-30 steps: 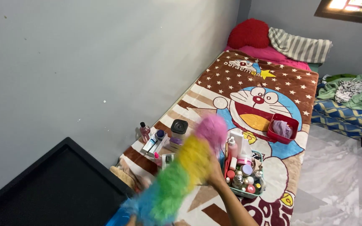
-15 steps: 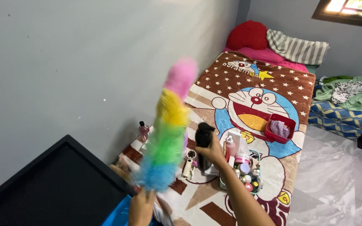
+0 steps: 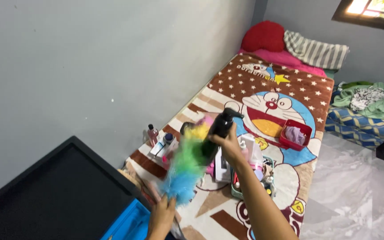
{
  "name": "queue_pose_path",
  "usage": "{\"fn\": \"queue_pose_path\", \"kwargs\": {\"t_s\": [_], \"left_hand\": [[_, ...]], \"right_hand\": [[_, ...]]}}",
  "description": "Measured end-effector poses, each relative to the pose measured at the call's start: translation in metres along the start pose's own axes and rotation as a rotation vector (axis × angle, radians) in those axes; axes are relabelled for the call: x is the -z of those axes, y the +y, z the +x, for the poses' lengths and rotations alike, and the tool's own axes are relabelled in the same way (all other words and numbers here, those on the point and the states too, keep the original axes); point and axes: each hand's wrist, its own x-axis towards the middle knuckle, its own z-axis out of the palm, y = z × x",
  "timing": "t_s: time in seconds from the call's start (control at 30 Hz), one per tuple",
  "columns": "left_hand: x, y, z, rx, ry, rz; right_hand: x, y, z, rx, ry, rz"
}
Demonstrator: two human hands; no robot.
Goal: The person wipes the top of a plastic storage unit and organizes various cosmetic and personal care items in a bedroom.
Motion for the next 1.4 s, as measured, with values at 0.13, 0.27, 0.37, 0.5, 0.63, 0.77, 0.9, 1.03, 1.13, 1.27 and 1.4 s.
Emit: {"fn": "queue_pose_path", "kwargs": {"t_s": [0.13,0.27,0.37,0.5,0.63,0.77,0.9,1.03,1.13,1.27,1.4], "left_hand": [[-0.005,0.038,-0.013,0.007,-0.004,0.178],[-0.023,-0.01,0.01,0.067,-0.042,0.104],[-0.002,0.015,0.0,0.098,-0.081,0.086],[-0.03,-0.012,-0.01,-0.034,0.033,0.159],[-0.059,-0.106,0.016,0.304,-0.182,0.254],[-0.062,-0.173,0.027,0.296,-0.146,0.166],[-0.029,-0.149,0.022,0.233,0.063,0.082],[0.015,-0.094,0.01,0.367,0.105,-0.148],[0.032,-0.058,0.003,0.19,0.185,0.111],[0.057,-0.006,0.006,-0.198,0.007,0.22],[0.109,0.085,0.014,-0.528,-0.066,0.519]], "right_hand": [[0.009,0.015,-0.009,-0.053,-0.036,-0.029],[0.009,0.008,-0.016,0.007,-0.015,0.191],[0.005,-0.011,-0.028,-0.086,0.022,0.029],[0.022,0.013,-0.028,-0.168,-0.028,-0.108],[0.016,-0.002,-0.037,-0.049,0.031,-0.138],[0.045,0.016,-0.042,0.001,0.175,-0.554],[0.075,0.054,-0.059,-0.11,0.372,-0.26],[0.065,0.052,-0.088,-0.504,0.216,0.071],[0.053,0.049,-0.099,-0.515,0.192,0.011],[0.064,0.071,-0.103,-0.432,0.154,-0.34],[0.072,0.071,-0.104,-0.287,0.069,-0.542]]}}
